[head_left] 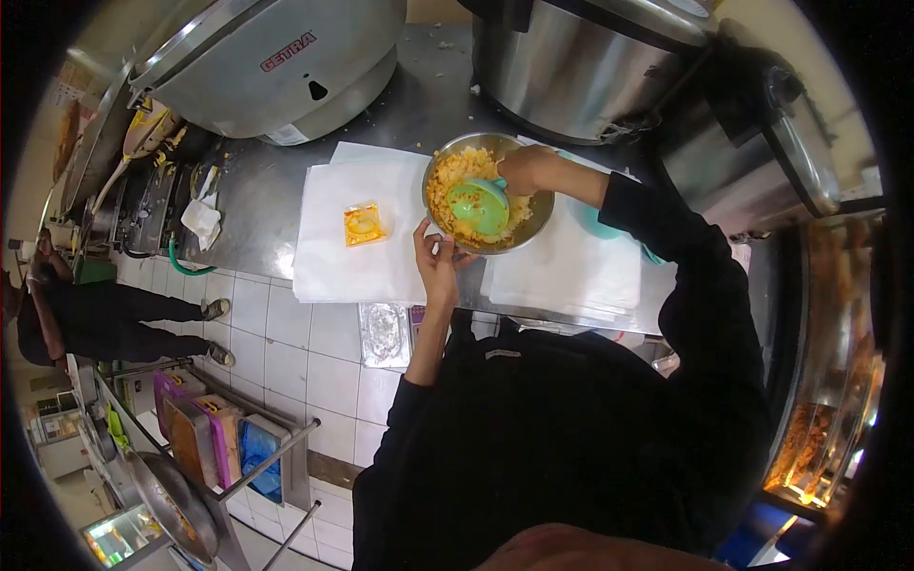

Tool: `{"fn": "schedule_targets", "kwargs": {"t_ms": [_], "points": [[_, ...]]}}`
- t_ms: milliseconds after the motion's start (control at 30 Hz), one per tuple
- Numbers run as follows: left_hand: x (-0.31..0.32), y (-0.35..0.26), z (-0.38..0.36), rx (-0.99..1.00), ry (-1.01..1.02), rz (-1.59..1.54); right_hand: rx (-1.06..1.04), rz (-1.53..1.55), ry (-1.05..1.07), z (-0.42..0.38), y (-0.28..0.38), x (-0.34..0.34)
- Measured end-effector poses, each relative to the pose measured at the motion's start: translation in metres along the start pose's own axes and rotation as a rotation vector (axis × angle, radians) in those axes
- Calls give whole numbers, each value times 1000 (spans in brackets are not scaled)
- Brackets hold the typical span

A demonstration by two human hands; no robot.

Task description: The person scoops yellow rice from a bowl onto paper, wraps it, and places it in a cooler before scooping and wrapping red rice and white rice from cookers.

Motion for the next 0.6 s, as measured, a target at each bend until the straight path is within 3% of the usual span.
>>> {"fn": "schedule_targets", "kwargs": {"t_ms": [267, 400, 533, 600], "points": [[0, -3, 2, 7, -8, 20, -20, -31, -121, -25, -9, -19], [1, -1, 3, 12, -12, -5, 5, 8, 28, -2, 0, -1], [1, -6, -1, 0, -24, 24, 40, 31, -154, -16, 10, 18], [2, -6, 1, 2, -13, 20, 21, 5, -133, -25, -2, 14]]}}
Point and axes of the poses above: each hand's wrist, its own z-axis towards the middle knuckle, its own x-axis out of the palm, y = z × x, the point moved 4 cm from there along z, towards the middle knuckle, and after that the axes turned 10 degrees about -x, right-handed, at the moved point
